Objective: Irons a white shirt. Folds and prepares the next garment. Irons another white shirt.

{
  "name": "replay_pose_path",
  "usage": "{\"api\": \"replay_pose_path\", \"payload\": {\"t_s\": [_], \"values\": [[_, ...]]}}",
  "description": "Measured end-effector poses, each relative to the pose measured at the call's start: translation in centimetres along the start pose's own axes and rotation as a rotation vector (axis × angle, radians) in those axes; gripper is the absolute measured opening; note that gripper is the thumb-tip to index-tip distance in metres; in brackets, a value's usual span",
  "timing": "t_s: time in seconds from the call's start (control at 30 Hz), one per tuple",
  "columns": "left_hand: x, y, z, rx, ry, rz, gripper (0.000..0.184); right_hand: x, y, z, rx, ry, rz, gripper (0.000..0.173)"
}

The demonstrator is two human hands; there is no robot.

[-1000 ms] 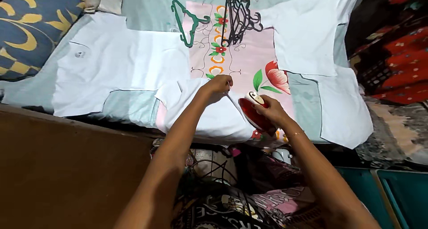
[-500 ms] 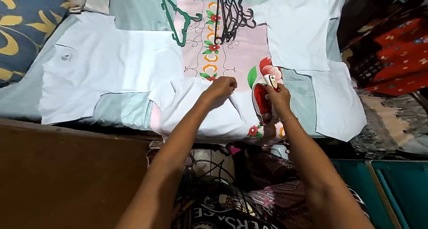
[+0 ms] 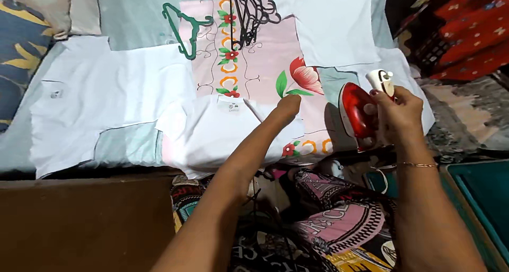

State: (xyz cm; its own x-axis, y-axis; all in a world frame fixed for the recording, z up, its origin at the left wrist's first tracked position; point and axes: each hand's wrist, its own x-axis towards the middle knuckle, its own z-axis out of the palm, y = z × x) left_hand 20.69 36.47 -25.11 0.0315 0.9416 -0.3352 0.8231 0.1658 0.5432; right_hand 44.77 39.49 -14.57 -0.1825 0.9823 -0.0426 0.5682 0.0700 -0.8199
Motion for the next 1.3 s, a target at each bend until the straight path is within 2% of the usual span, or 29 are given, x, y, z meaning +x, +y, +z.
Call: {"api": "replay_pose_path", "payload": {"t_s": [0.1,0.2,0.37,0.5,0.57,0.63,0.73,0.8,0.97,1.07,1.17,1.3], "values": [[0.5,1.5,-1.3,0.015,-0.028,0.223,0.024,0.4,1.4,-1.2,0.018,0.028,0.000,0.039],[1.9,3.8,-2.5,0.054,-0.018,0.335,0.024,0.5,2.1,-2.2,0.051,0.065,0.024,0.042],[5.3,5.6,-4.4,0.025,0.093,0.304,0.026,0.8,2.8,-3.4,0.105,0.111,0.051,0.041],[6.8,4.5,-3.2,0.025,0.171,0.261,0.030,1.0,2.8,-3.4,0.088,0.119,0.045,0.040],[5.1,3.9,-2.1,0.078,0.198,0.268,0.037,1.1,3.0,-3.3,0.058,0.104,0.041,0.041],[1.2,3.7,-0.8,0.167,0.126,0.370,0.031,1.2,3.4,-3.3,0.029,0.081,0.027,0.044],[-5.2,3.1,2.5,0.336,-0.200,0.593,0.017,1.3,3.5,-3.0,0.026,0.069,0.033,0.043],[-8.0,2.4,4.2,0.436,-0.358,0.652,0.018,1.3,3.0,-2.7,0.039,0.067,0.032,0.041],[-9.7,0.4,5.4,0.477,-0.239,0.758,0.024,0.8,2.3,-2.1,0.087,0.086,0.065,0.037],[-9.8,1.6,5.6,0.441,-0.238,0.721,0.025,0.4,1.5,-1.9,0.080,0.085,0.056,0.036],[-10.3,3.3,5.7,0.348,-0.254,0.724,0.018,0.0,1.2,-1.6,0.071,0.075,0.036,0.035],[-10.7,3.1,6.4,0.182,-0.083,0.806,0.019,-0.3,0.9,-0.6,0.034,0.001,0.007,0.036]]}}
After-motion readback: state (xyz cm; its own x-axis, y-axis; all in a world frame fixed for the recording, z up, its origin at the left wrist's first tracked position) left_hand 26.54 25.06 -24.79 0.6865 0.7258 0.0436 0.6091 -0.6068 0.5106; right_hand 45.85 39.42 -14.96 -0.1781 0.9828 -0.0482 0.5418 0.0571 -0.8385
